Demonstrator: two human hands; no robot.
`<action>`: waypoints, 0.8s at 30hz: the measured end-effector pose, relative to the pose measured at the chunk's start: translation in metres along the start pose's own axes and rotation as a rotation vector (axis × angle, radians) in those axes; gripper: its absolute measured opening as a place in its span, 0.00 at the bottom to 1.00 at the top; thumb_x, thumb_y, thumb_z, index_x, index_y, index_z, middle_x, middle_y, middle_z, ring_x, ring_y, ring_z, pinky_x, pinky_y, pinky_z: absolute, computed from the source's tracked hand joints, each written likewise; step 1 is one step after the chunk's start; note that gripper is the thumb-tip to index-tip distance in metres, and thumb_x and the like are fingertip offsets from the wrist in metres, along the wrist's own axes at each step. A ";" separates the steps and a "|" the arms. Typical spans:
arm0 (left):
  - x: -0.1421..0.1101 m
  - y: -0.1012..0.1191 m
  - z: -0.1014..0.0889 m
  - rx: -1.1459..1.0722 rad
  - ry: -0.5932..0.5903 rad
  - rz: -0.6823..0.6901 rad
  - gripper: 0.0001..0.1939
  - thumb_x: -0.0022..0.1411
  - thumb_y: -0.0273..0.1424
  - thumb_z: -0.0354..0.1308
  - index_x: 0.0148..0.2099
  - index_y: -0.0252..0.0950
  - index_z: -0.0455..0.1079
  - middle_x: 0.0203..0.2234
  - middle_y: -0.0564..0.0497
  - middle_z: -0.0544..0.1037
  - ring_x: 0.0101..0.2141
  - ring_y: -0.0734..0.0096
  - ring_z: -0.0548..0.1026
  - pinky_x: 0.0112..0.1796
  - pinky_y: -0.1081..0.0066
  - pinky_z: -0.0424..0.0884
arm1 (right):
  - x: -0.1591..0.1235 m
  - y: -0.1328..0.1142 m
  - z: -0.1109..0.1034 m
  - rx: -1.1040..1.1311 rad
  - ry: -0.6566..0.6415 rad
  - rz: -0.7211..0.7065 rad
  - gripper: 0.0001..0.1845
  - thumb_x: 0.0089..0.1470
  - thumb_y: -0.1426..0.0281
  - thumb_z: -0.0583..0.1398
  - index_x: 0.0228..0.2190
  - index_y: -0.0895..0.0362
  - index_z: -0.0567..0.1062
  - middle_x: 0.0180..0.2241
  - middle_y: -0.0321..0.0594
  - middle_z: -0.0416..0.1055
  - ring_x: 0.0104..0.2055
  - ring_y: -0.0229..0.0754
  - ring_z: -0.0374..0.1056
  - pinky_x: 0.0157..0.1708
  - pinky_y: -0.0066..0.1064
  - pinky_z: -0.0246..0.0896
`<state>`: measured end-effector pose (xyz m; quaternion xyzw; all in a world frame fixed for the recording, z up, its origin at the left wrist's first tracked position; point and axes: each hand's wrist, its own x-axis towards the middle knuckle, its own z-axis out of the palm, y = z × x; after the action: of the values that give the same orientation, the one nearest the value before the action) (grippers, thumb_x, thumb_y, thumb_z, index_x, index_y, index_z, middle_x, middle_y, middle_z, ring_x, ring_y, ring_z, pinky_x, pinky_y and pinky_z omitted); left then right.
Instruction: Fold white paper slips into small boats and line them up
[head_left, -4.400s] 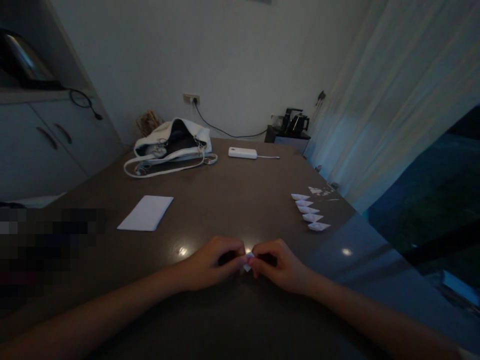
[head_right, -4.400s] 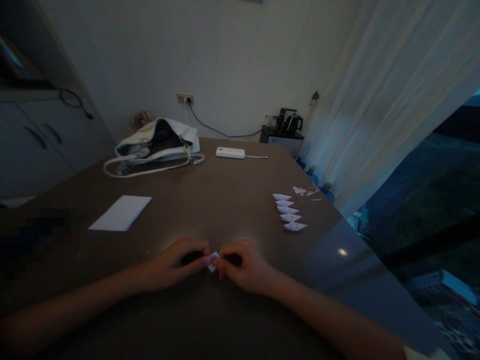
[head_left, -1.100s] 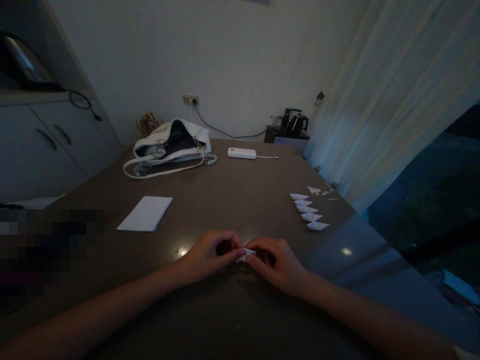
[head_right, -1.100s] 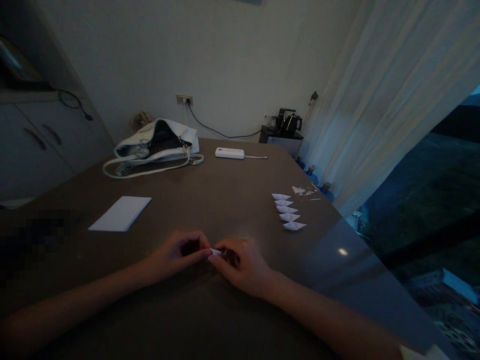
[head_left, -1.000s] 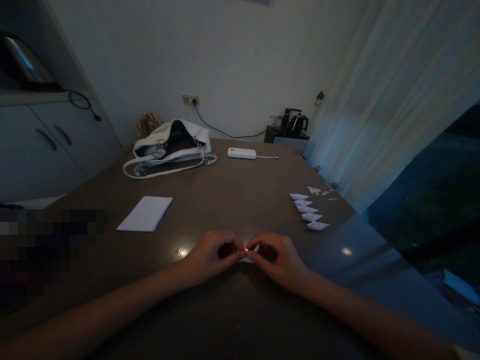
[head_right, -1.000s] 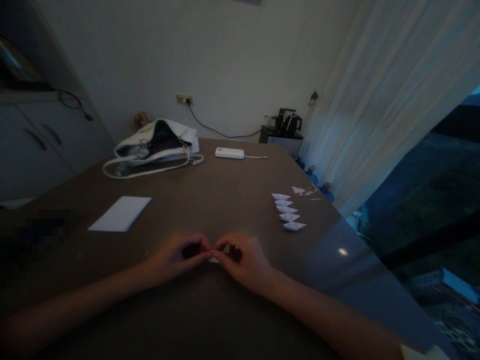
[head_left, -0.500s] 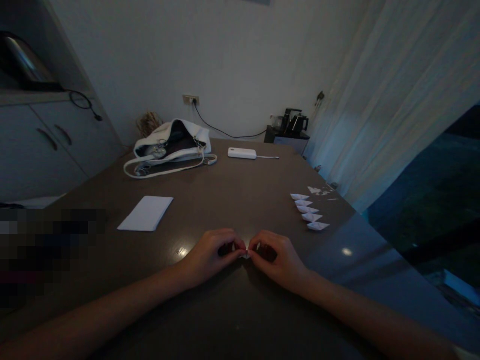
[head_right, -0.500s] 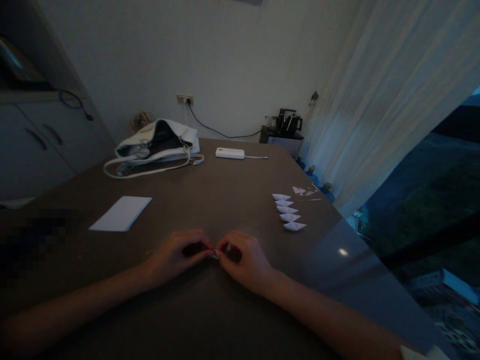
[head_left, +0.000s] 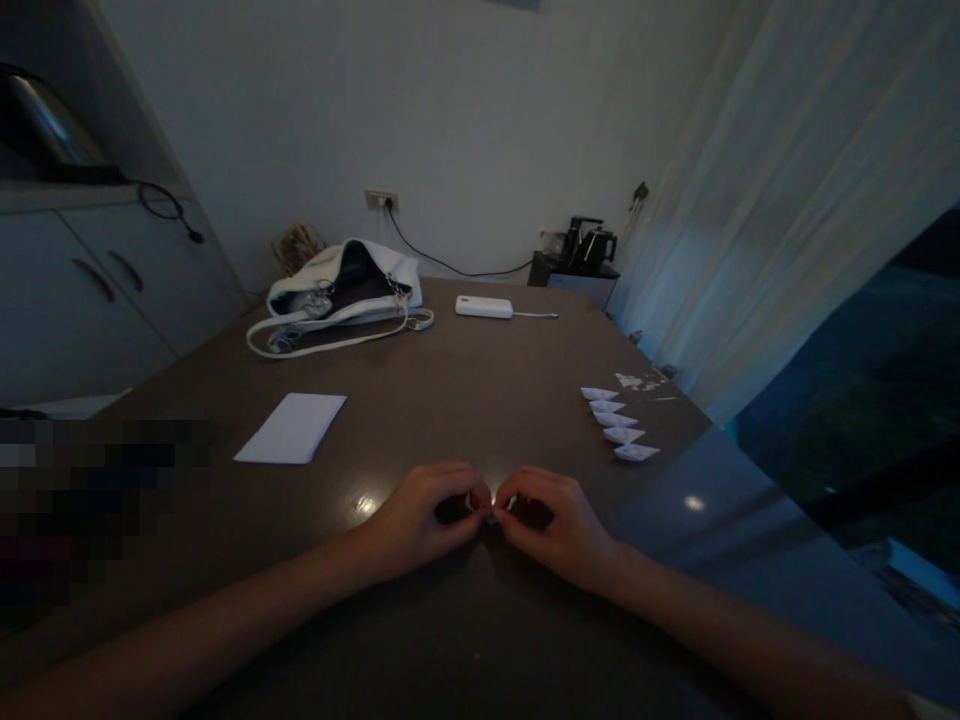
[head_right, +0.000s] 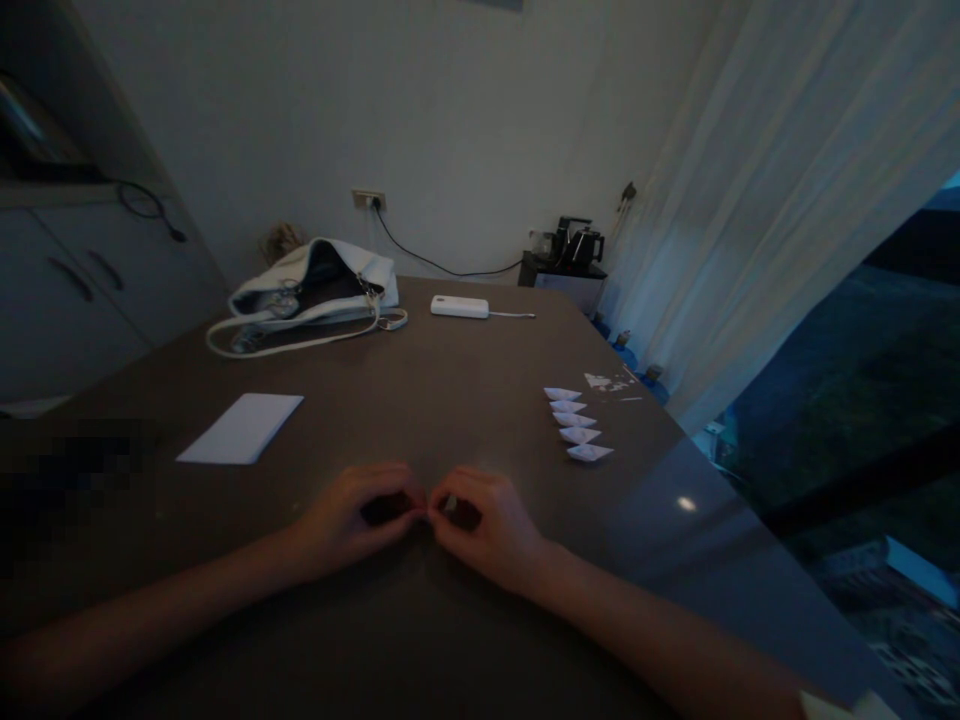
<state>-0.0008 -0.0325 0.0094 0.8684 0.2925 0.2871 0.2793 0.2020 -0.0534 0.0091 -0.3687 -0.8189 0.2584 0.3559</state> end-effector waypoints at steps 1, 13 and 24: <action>0.000 0.000 0.000 -0.001 0.006 0.000 0.01 0.59 0.26 0.56 0.34 0.34 0.69 0.26 0.53 0.71 0.28 0.75 0.69 0.29 0.77 0.62 | 0.000 0.000 0.000 0.001 0.000 0.003 0.03 0.50 0.77 0.60 0.29 0.59 0.72 0.26 0.34 0.66 0.25 0.32 0.61 0.25 0.23 0.54; 0.004 -0.003 -0.002 -0.044 0.085 -0.131 0.03 0.60 0.28 0.55 0.33 0.34 0.68 0.23 0.55 0.71 0.25 0.76 0.68 0.26 0.77 0.61 | 0.001 0.006 -0.004 -0.031 0.049 0.104 0.02 0.52 0.75 0.59 0.29 0.59 0.72 0.26 0.34 0.67 0.25 0.33 0.61 0.25 0.23 0.55; 0.005 -0.008 -0.001 -0.140 0.063 -0.241 0.02 0.61 0.27 0.52 0.35 0.35 0.64 0.26 0.54 0.72 0.27 0.74 0.70 0.29 0.75 0.65 | 0.001 0.007 -0.002 -0.042 0.016 0.188 0.02 0.51 0.76 0.58 0.28 0.59 0.72 0.23 0.32 0.66 0.23 0.32 0.61 0.23 0.22 0.54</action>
<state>-0.0009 -0.0238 0.0061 0.7958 0.3825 0.2985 0.3624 0.2060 -0.0480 0.0066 -0.4533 -0.7831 0.2707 0.3287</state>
